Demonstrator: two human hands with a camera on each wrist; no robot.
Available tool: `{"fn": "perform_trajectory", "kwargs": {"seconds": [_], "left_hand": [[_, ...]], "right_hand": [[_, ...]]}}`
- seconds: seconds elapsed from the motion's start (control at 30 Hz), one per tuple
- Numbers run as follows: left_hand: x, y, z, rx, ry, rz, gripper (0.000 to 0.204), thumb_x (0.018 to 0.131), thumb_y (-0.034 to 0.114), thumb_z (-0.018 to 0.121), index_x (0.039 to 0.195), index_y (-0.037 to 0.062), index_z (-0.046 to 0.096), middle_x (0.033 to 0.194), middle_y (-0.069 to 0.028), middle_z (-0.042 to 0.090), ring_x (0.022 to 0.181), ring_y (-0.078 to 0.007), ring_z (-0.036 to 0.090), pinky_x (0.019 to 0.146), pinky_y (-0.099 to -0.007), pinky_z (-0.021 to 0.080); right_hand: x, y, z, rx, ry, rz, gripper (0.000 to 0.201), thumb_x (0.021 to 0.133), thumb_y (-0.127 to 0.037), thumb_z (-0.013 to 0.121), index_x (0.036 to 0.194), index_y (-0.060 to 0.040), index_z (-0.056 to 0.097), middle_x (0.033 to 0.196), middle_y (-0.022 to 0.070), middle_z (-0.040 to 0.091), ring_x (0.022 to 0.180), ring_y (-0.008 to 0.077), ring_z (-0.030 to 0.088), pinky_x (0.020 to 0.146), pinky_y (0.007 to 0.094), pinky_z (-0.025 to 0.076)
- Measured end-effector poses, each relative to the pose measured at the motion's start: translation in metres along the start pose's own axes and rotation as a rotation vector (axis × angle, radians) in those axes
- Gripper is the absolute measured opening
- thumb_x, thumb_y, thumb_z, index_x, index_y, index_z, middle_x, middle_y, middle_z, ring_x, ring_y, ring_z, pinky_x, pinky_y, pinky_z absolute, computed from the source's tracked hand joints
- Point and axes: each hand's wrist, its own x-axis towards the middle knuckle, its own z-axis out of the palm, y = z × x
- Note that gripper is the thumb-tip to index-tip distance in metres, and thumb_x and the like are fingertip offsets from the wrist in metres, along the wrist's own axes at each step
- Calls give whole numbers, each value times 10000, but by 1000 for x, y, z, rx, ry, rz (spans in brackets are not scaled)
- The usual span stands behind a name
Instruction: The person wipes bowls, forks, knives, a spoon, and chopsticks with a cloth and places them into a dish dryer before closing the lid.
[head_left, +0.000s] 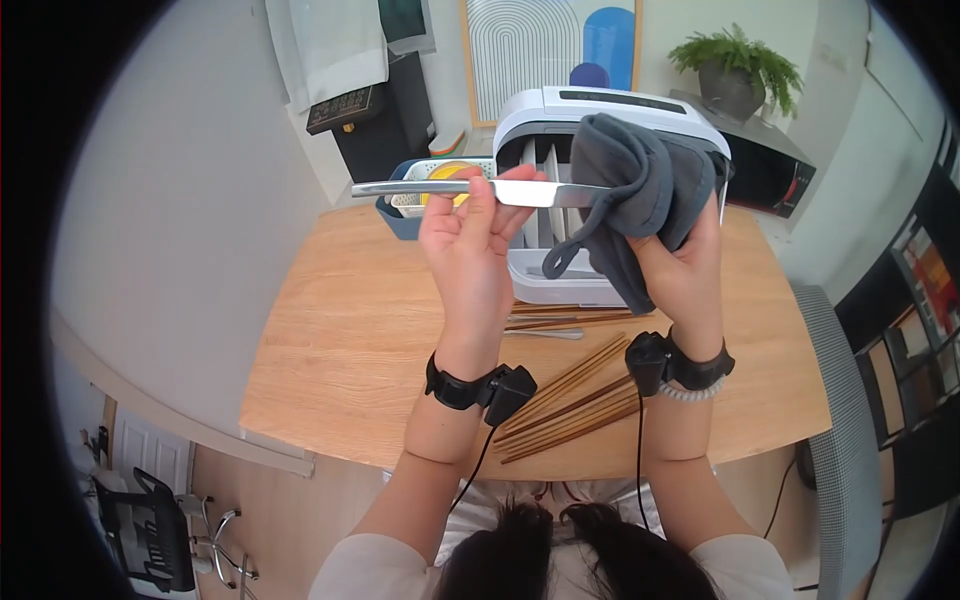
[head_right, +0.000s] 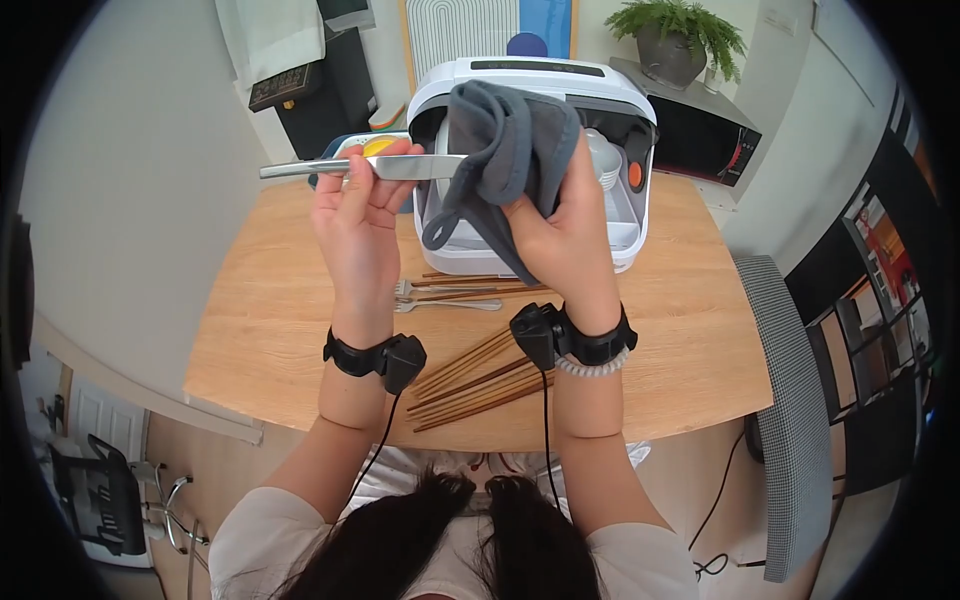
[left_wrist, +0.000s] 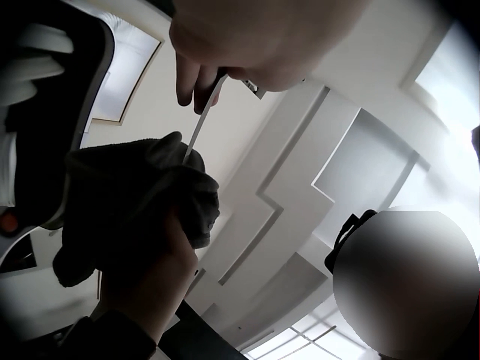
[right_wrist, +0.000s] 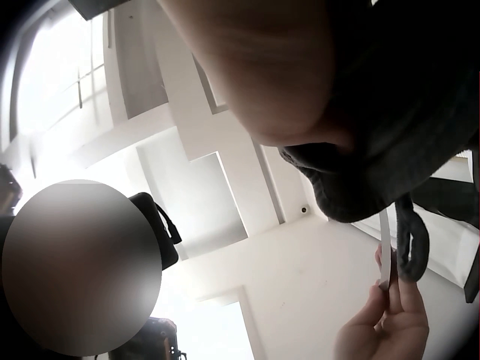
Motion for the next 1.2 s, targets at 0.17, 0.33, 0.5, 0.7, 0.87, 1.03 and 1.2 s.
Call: {"fn": "perform_trajectory", "kwargs": {"seconds": [0.17, 0.33, 0.5, 0.7, 0.87, 1.03, 1.2], "left_hand": [[-6, -8, 2, 187, -135, 151, 130, 902, 117, 484, 992, 24, 485, 957, -216, 614, 982, -298, 590, 884, -365, 441], [-10, -6, 5, 373, -299, 108, 79, 866, 64, 526, 940, 40, 512, 966, -156, 630, 1047, -255, 532, 1004, -378, 289], [-14, 0, 7, 776, -375, 268, 88, 800, 54, 578, 884, 36, 557, 1185, -110, 492, 1187, -310, 378, 990, -400, 275], [-14, 8, 14, 827, -299, 332, 126, 834, 90, 555, 944, 28, 548, 1175, -142, 482, 1171, -284, 394, 969, -360, 304], [-2, 8, -4, 772, -160, 458, 129, 843, 94, 560, 947, 21, 574, 1038, -84, 549, 994, -180, 473, 839, -283, 364], [-9, 13, 1, 751, -213, 285, 55, 808, 43, 582, 841, 6, 605, 773, -34, 594, 730, -70, 506, 686, -225, 402], [-20, 11, 9, 800, -430, 94, 49, 777, -6, 582, 814, 0, 613, 625, -20, 580, 536, -43, 495, 509, -179, 394]], "right_hand": [[-2, -2, 2, -24, -51, 101, 429, 741, 25, 579, 1146, -16, 445, 1020, 97, 582, 947, 171, 554, 836, 281, 420], [-5, 2, 3, -50, -206, 160, 364, 715, 57, 516, 1067, -25, 469, 823, 163, 612, 789, 289, 624, 708, 301, 463], [-8, 9, 16, 29, -173, 165, 347, 711, 51, 530, 1046, -15, 472, 820, 158, 613, 764, 282, 620, 691, 303, 462], [-9, 16, 30, 215, -7, 179, 314, 746, 29, 577, 1045, -2, 485, 977, 89, 595, 903, 184, 580, 769, 270, 446], [-4, 17, 23, 628, 241, 394, 318, 759, 51, 577, 1062, 6, 492, 1003, 87, 582, 911, 169, 575, 810, 284, 463], [2, 22, 7, 794, 431, 465, 251, 804, 26, 529, 1053, 8, 510, 999, 93, 587, 886, 185, 587, 793, 297, 480], [3, 32, -6, 820, 452, 431, 227, 806, 14, 542, 1032, 2, 529, 967, 80, 596, 866, 175, 587, 782, 293, 474]]}}
